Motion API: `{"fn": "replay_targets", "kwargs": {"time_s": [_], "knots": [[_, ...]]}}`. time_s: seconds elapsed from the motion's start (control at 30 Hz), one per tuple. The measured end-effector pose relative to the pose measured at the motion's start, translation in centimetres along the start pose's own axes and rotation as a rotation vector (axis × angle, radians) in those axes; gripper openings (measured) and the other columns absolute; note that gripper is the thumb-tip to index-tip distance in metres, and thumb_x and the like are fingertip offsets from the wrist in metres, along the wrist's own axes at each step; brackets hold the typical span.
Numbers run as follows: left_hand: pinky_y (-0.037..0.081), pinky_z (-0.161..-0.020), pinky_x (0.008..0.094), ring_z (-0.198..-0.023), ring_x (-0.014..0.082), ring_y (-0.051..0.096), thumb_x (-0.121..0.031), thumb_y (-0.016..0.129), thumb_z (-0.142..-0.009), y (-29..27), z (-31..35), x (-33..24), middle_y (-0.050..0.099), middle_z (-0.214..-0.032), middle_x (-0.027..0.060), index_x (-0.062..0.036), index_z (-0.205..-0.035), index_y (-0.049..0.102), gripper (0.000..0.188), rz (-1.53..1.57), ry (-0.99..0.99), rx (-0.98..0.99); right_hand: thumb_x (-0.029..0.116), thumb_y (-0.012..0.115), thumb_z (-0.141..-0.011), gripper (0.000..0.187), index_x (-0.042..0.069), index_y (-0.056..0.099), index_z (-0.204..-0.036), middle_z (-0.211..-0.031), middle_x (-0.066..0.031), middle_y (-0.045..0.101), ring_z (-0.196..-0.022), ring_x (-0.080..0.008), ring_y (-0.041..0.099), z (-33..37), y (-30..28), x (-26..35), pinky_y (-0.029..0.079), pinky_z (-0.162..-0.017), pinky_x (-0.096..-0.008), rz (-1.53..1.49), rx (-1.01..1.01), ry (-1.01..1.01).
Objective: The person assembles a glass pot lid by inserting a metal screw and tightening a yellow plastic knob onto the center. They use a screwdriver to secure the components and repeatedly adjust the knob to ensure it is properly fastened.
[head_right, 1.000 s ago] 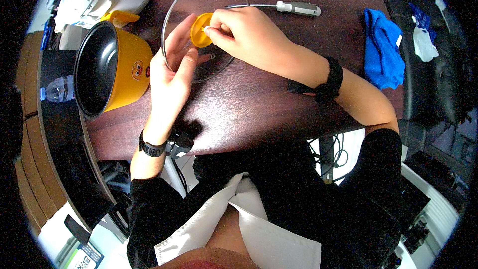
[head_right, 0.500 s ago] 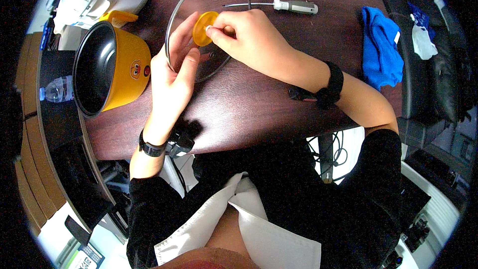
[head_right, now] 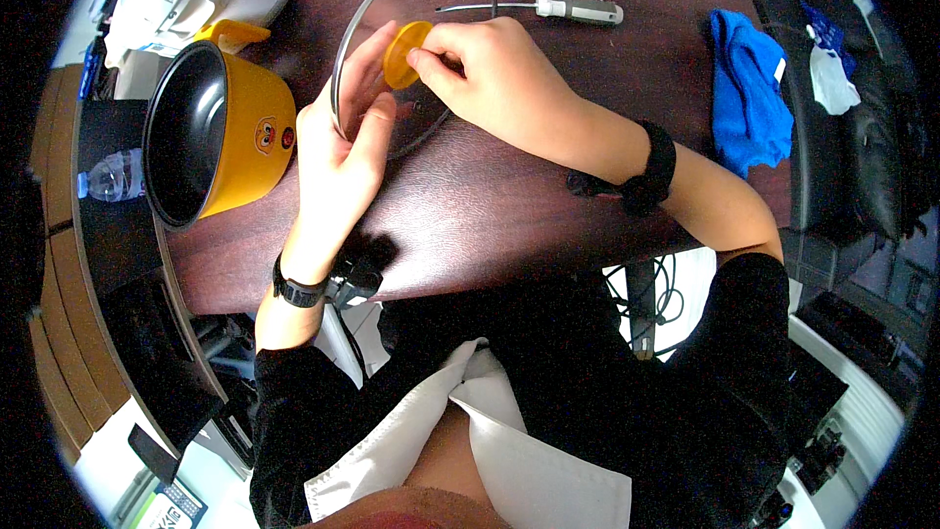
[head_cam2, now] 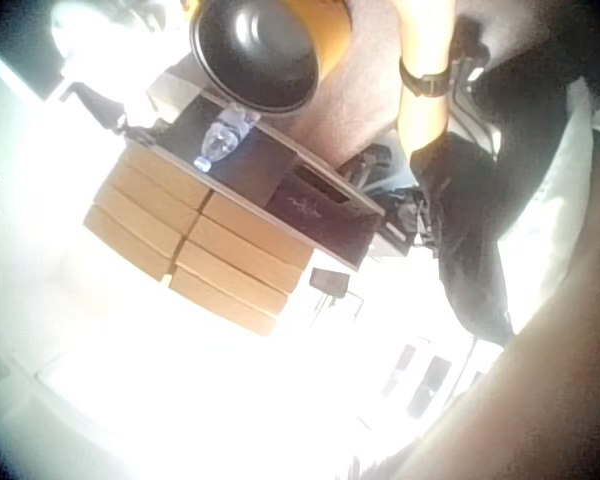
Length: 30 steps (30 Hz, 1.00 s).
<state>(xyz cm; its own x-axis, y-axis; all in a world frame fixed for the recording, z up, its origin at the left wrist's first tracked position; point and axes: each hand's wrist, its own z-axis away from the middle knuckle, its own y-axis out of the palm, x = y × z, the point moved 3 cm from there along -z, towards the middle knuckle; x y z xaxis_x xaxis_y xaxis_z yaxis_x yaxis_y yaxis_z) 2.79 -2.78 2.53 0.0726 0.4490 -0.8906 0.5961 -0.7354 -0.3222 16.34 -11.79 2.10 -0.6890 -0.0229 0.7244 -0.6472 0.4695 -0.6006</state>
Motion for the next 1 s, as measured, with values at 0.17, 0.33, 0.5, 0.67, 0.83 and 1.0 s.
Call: {"fn": "replay_targets", "kwargs": {"time_s": [0.17, 0.33, 0.5, 0.67, 0.83, 1.0], "knots": [[0.045, -0.052, 0.0247, -0.052, 0.0098, 0.056, 0.002, 0.048, -0.082, 0.06, -0.04, -0.02, 0.060, -0.064, 0.0085, -0.0022, -0.129, 0.053, 0.047, 0.041, 0.005, -0.009, 0.014, 0.061, -0.091, 0.015, 0.000, 0.067, -0.093, -0.062, -0.0058, 0.061, -0.047, -0.0074, 0.050, 0.15, -0.06, -0.12, 0.035, -0.042, -0.0227, -0.002, -0.012, -0.032], [0.045, -0.052, 0.0249, -0.052, 0.0099, 0.055, 0.002, 0.049, -0.082, 0.01, -0.10, -0.16, 0.059, -0.064, 0.0080, -0.0023, -0.129, 0.053, 0.048, 0.012, 0.008, 0.000, 0.013, 0.060, -0.092, 0.015, 0.000, 0.066, -0.093, -0.061, -0.0065, 0.060, -0.046, -0.0074, 0.050, 0.09, -0.20, 0.10, 0.036, -0.042, -0.0235, -0.012, -0.010, -0.017], [0.045, -0.052, 0.0248, -0.052, 0.0100, 0.055, 0.002, 0.049, -0.082, 0.03, 0.00, -0.08, 0.059, -0.063, 0.0077, -0.0022, -0.129, 0.052, 0.048, 0.015, 0.008, 0.005, 0.017, 0.058, -0.090, 0.020, 0.000, 0.067, -0.087, -0.064, -0.0188, 0.061, -0.054, -0.0315, 0.062, -0.04, -0.17, 0.56, 0.047, -0.049, -0.0369, -0.025, -0.018, 0.059], [0.045, -0.053, 0.0250, -0.053, 0.0107, 0.056, 0.001, 0.049, -0.082, 0.09, 0.08, 0.04, 0.060, -0.065, 0.0082, -0.0016, -0.129, 0.052, 0.047, 0.011, -0.004, 0.008, 0.017, 0.057, -0.090, 0.020, 0.000, 0.067, -0.085, -0.063, -0.0200, 0.060, -0.056, -0.0330, 0.063, -0.04, 0.15, 0.40, 0.047, -0.050, -0.0385, -0.060, -0.016, 0.090], [0.046, -0.055, 0.0249, -0.055, 0.0109, 0.057, 0.001, 0.049, -0.082, 0.00, -0.04, -0.24, 0.063, -0.070, 0.0103, -0.0016, -0.129, 0.052, 0.047, 0.008, 0.010, -0.002, 0.016, 0.056, -0.090, 0.021, -0.001, 0.066, -0.083, -0.064, -0.0215, 0.059, -0.058, -0.0348, 0.063, -0.01, 0.50, -0.22, 0.048, -0.051, -0.0392, -0.108, -0.030, 0.073], [0.045, -0.055, 0.0247, -0.055, 0.0102, 0.055, 0.001, 0.048, -0.082, 0.12, -0.04, 0.10, 0.062, -0.069, 0.0099, -0.0019, -0.130, 0.052, 0.049, 0.014, 0.038, -0.011, 0.017, 0.055, -0.091, 0.023, -0.002, 0.066, -0.083, -0.068, -0.0212, 0.062, -0.060, -0.0343, 0.064, 0.00, 0.35, -0.02, 0.049, -0.052, -0.0389, -0.105, 0.043, 0.140]]}}
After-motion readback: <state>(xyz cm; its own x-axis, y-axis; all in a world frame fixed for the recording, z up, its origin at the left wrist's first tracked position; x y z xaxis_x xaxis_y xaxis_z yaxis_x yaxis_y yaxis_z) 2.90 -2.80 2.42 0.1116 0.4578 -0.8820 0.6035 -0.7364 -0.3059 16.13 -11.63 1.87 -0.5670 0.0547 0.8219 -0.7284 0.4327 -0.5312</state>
